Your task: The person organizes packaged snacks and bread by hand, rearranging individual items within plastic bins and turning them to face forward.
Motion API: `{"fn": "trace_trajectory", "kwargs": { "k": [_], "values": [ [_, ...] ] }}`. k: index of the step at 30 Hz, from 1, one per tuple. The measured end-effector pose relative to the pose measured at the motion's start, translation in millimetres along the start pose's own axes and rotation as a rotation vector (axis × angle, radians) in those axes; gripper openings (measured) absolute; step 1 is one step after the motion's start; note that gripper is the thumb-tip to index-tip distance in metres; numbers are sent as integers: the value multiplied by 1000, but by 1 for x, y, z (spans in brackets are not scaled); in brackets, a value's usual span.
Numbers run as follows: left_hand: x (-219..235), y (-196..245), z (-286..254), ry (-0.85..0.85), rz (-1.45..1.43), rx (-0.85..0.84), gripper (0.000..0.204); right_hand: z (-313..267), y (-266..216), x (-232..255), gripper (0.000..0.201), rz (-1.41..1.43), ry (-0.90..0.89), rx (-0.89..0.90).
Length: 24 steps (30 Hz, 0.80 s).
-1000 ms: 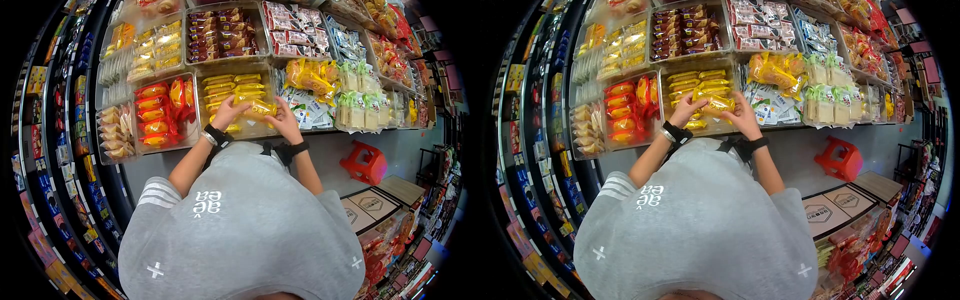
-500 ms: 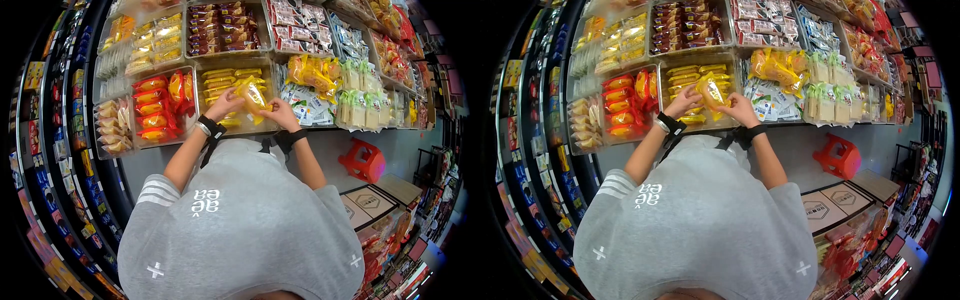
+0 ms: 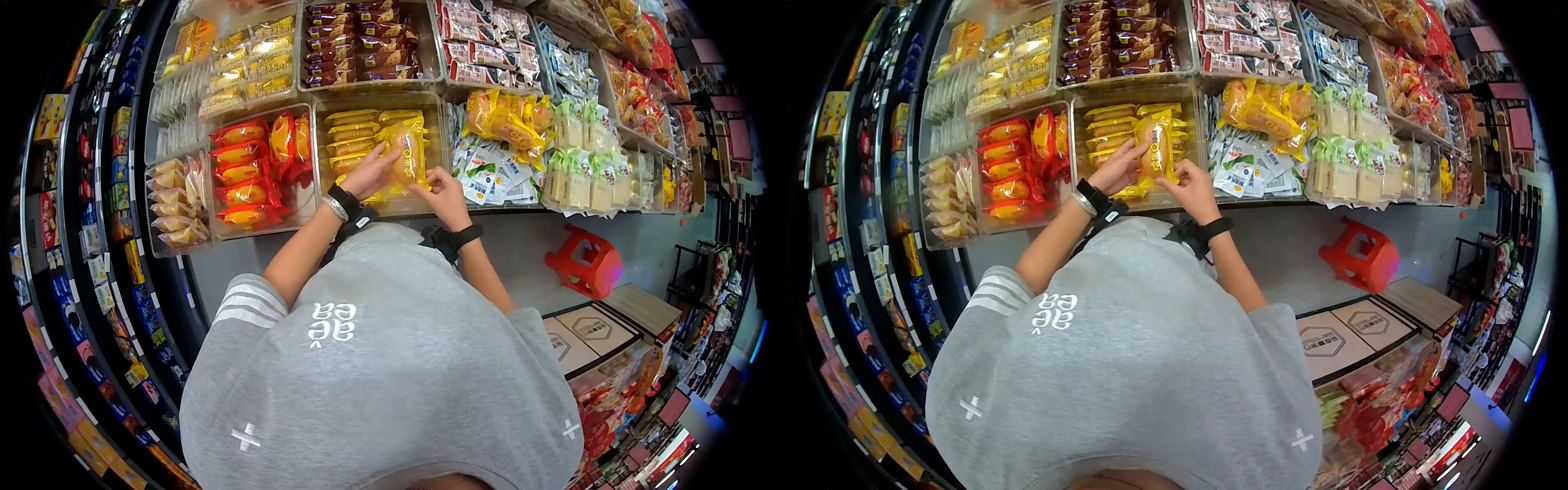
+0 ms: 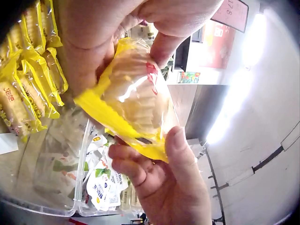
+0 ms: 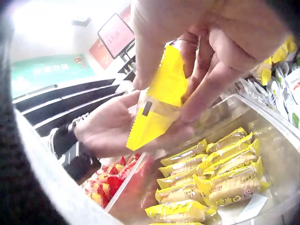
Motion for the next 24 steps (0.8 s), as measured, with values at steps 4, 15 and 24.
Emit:
{"fn": "trace_trajectory", "kwargs": {
  "k": [4,15,24],
  "values": [
    [36,3,18,344,185,-171,48,-2,-3,0,24,-320,-147,-44],
    [-7,-29,48,-191,1709,-410,42,-44,11,51,18,-473,-65,-151],
    [8,-79,100,-86,1523,-559,42,-74,3,46,19,-382,-54,-273]
  ]
}}
Point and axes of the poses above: each hand's wrist, its own z-axis towards the middle knuckle, its own x-axis out of the back of the hand, y = z × x, the point moved 5 cm from there along z, towards the middle knuckle, and after that the axes turned 15 degrees about z, right-handed, at the moved point
